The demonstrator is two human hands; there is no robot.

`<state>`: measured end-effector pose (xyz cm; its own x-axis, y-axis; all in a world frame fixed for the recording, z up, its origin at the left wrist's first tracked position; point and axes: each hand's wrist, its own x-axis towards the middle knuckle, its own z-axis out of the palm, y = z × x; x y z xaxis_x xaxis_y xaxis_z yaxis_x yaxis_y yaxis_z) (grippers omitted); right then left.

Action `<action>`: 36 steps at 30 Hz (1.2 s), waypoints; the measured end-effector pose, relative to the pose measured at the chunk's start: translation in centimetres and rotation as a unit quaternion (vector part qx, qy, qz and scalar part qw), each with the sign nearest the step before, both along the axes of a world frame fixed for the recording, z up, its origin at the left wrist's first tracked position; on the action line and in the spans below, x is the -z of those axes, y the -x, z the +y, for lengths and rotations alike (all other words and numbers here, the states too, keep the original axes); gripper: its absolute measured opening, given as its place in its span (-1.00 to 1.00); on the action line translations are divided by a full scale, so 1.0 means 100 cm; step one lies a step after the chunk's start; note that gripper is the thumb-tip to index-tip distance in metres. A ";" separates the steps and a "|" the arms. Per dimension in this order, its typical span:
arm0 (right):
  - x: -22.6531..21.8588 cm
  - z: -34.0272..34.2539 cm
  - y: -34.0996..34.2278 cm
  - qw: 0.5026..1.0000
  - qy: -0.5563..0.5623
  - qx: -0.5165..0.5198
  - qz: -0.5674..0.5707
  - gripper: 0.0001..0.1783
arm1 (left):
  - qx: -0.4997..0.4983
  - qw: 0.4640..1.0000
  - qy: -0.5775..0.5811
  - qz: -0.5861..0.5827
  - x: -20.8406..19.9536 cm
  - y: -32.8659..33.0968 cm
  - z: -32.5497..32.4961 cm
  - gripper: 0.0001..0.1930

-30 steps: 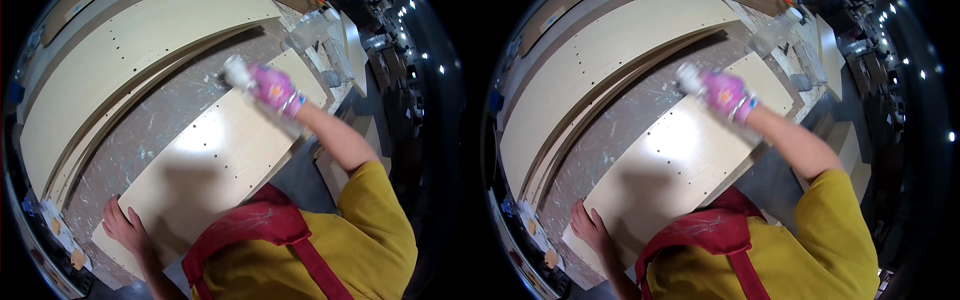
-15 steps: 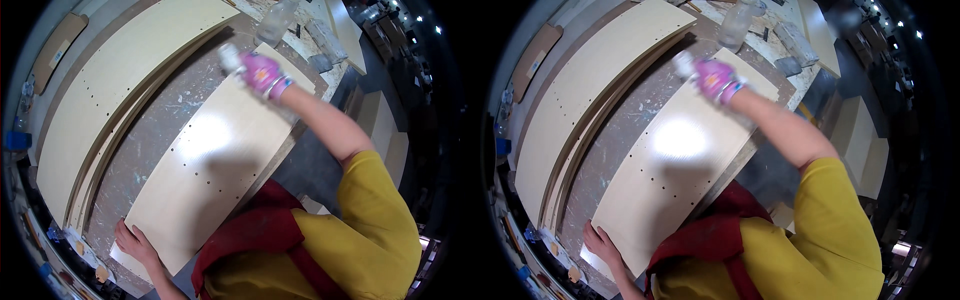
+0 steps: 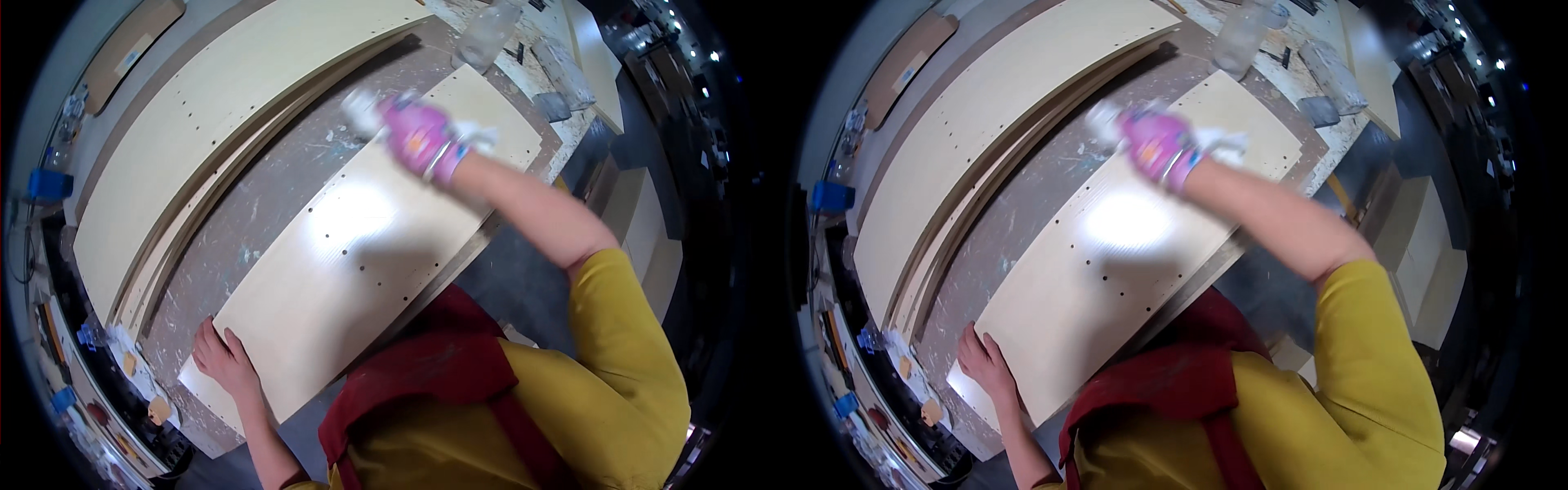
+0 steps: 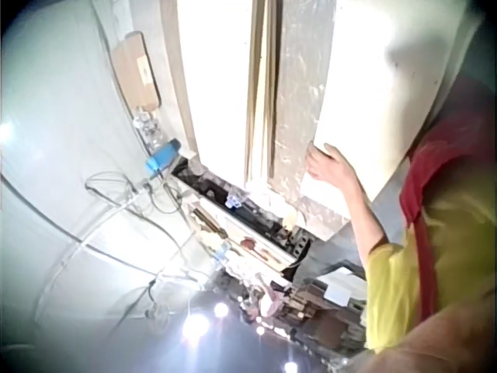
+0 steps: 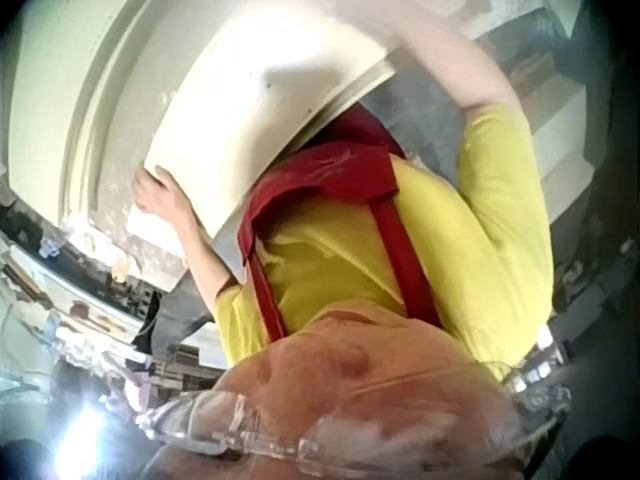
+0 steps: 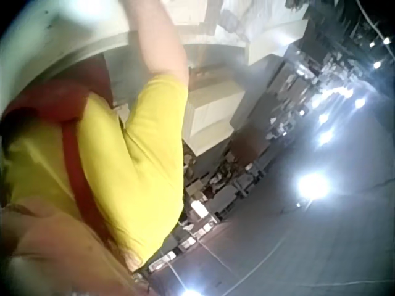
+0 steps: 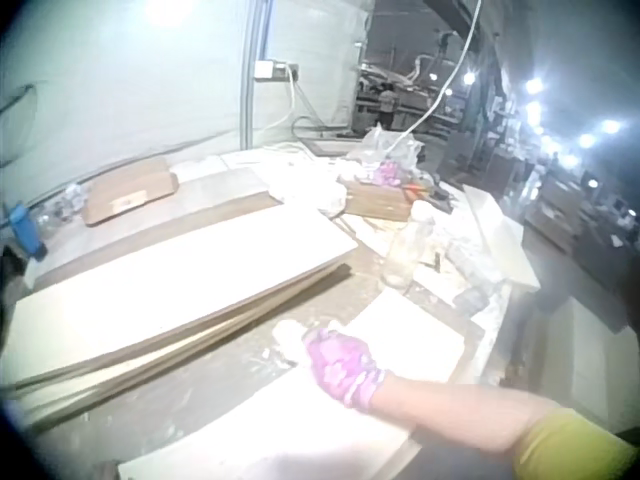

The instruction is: The person wipes the surface of a light-colored wooden board with a white cloth. They repeatedly apply liquid from a plastic bottle to the cloth and wipe the board, occasionally flipping it over to clean the other side. The person also uses a small yellow sponge to rub specific areas of the board.

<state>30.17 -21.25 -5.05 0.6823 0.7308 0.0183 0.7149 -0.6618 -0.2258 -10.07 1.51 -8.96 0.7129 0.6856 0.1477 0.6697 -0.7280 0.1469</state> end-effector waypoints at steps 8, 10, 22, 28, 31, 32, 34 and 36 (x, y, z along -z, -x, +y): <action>0.011 -0.029 -0.012 0.990 -0.026 0.123 -0.061 -0.79 | -0.098 0.994 -0.039 0.028 -0.018 0.076 0.043 -0.41; 0.022 -0.037 -0.022 0.993 -0.023 0.091 -0.068 -0.76 | -0.200 0.974 -0.041 0.095 -0.014 0.102 0.055 -0.41; 0.001 0.138 0.182 0.968 -0.066 -0.208 0.124 -0.81 | -0.233 0.957 0.148 -0.089 -0.008 0.114 0.055 -0.39; 0.013 0.113 0.153 0.970 -0.122 -0.206 0.040 -0.77 | -0.201 0.956 0.169 -0.134 0.014 0.129 0.066 -0.47; 0.024 0.182 0.246 0.910 -0.150 -0.322 0.214 -0.73 | -0.204 0.958 0.152 -0.129 0.019 0.131 0.068 -0.47; 0.032 0.207 0.280 0.897 -0.145 -0.359 0.212 -0.73 | -0.206 0.960 0.144 -0.119 0.018 0.131 0.070 -0.47; 0.042 0.236 0.325 0.878 -0.161 -0.419 0.165 -0.73 | -0.224 0.955 0.166 -0.103 0.017 0.127 0.071 -0.46; 0.047 0.231 0.321 0.894 -0.155 -0.385 0.167 -0.76 | -0.228 0.949 0.190 -0.106 0.014 0.124 0.069 -0.46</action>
